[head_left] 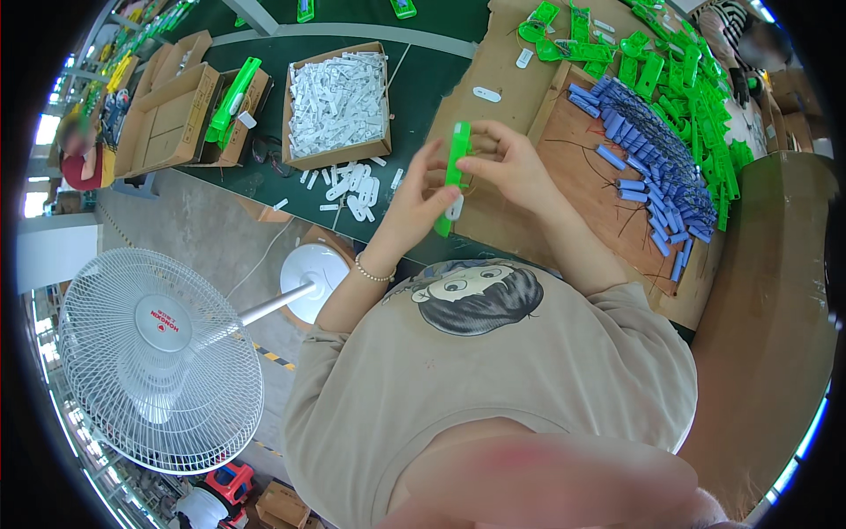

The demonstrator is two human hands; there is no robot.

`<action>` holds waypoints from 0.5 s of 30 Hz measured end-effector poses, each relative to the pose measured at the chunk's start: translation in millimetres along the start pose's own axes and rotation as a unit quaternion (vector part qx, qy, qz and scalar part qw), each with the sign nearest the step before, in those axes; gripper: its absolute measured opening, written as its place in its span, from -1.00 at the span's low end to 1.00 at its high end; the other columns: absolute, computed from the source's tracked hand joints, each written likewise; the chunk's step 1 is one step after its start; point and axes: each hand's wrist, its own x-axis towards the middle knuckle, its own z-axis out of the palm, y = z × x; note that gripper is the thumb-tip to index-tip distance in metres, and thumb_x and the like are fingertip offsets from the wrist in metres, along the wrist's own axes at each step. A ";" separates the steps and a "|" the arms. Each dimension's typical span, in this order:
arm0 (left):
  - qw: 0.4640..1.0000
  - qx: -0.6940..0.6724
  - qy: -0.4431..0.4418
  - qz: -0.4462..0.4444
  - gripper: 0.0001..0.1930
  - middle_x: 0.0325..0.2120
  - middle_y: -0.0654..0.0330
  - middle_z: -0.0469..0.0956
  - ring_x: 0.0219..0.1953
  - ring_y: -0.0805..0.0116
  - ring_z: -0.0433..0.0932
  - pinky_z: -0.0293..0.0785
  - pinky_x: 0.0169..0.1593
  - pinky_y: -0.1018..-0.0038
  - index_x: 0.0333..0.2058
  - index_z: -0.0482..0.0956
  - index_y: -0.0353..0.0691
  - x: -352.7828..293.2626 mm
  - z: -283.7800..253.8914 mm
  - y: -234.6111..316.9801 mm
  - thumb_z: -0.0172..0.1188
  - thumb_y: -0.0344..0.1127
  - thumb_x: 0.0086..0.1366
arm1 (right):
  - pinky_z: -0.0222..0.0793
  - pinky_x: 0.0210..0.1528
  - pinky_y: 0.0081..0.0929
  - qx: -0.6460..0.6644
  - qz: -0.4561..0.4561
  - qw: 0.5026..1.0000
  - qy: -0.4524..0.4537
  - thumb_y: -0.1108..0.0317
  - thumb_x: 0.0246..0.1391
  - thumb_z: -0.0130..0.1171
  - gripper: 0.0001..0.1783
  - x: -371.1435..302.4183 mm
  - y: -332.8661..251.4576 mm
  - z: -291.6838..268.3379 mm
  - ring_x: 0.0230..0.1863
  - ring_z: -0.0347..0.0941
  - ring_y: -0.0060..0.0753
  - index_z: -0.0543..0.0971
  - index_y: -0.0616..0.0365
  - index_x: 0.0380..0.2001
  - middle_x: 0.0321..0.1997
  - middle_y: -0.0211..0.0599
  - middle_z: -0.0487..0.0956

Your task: Manually assemble battery packs into plastic housings on a factory line.

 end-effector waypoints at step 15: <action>0.962 0.213 0.156 0.073 -0.64 -0.24 0.08 0.51 -0.27 0.42 0.47 0.40 -0.17 0.49 0.13 0.22 -0.33 2.4 9.6 -11.4 -0.24 -0.35 0.40 | 0.30 -0.40 -0.57 -0.238 -0.067 0.960 0.134 0.38 -0.07 0.23 -0.81 4.6 20.6 8.2 -0.49 0.36 -0.56 0.57 0.32 -0.42 -0.50 -0.31 0.49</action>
